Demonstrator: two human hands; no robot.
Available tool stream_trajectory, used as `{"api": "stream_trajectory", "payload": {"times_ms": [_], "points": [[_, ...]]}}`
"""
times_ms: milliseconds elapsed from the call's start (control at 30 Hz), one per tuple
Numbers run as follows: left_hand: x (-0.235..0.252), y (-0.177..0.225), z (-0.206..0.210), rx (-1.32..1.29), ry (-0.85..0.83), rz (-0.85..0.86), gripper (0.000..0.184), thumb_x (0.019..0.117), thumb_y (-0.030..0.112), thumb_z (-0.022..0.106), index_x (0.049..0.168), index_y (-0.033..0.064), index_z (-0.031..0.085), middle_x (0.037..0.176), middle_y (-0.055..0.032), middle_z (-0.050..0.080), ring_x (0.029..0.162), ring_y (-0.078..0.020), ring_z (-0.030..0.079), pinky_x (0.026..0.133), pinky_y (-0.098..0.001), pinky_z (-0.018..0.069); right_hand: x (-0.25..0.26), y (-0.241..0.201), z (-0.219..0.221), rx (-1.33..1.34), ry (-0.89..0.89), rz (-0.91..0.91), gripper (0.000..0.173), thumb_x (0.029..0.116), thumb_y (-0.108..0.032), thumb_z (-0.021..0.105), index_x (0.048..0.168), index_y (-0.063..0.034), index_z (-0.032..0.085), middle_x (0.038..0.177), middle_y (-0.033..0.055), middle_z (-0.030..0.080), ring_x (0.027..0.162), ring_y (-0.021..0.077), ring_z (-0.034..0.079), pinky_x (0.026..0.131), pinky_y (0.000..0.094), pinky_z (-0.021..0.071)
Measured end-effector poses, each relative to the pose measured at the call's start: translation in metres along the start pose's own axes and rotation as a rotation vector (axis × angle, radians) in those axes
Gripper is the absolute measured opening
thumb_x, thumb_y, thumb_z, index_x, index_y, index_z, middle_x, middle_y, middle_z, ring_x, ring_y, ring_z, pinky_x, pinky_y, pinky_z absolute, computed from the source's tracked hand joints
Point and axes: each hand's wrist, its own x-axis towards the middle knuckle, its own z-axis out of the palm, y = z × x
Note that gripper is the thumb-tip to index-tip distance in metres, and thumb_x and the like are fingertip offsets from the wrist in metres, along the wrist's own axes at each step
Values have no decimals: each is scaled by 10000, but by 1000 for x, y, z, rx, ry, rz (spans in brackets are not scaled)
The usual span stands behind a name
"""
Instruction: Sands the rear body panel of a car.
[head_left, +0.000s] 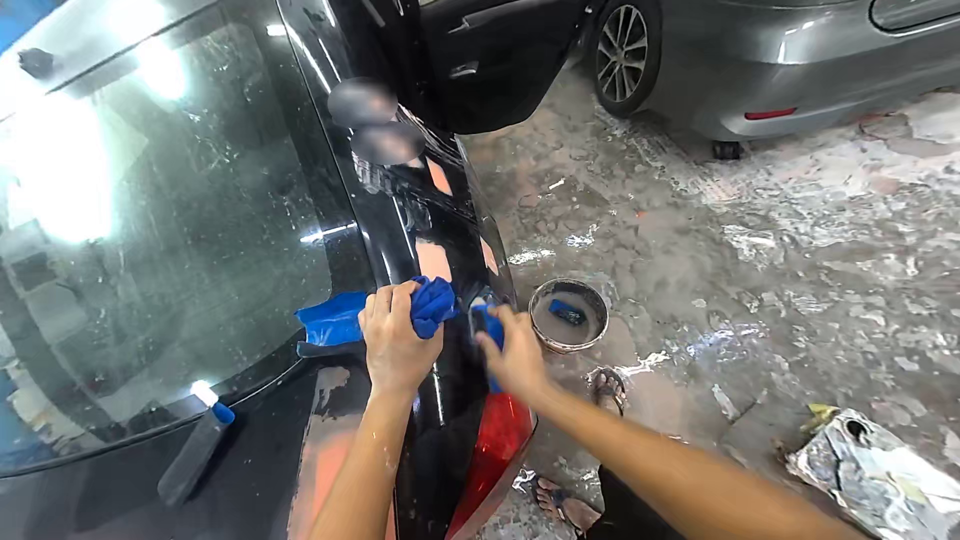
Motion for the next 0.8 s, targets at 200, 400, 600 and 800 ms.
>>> {"api": "stream_trajectory", "payload": {"times_ms": [200, 400, 600, 800], "points": [[-2, 1, 1, 11, 1, -1, 517, 727, 318, 805, 1174, 100, 665, 1128, -120, 659, 1019, -314, 620, 849, -528, 491, 33, 24, -1, 27, -15, 62, 529, 934, -416, 704, 1394, -184, 588, 1240, 250, 599, 1080, 412, 632, 868, 606, 548], [0, 2, 1, -34, 9, 4, 522, 725, 327, 806, 1168, 85, 669, 1131, -109, 670, 1043, -294, 626, 887, -516, 496, -12, 1, -5, 15, -59, -74, 521, 930, -400, 695, 1413, -226, 603, 1200, 177, 603, 1065, 334, 629, 899, 532, 557], [-1, 2, 0, -53, 6, 2, 524, 724, 308, 816, 1175, 94, 656, 1126, -100, 658, 1040, -278, 619, 893, -503, 497, 48, 16, -8, 7, 21, 92, 513, 920, -354, 718, 1383, -169, 601, 1245, 274, 592, 1105, 445, 615, 890, 629, 529], [0, -2, 2, -56, 21, 13, 514, 724, 328, 812, 1153, 87, 663, 1098, -97, 663, 1022, -275, 624, 875, -495, 506, 16, 15, 0, -25, 7, -224, 483, 922, -330, 713, 1382, -205, 635, 1186, 182, 602, 1062, 350, 622, 892, 554, 552]]}}
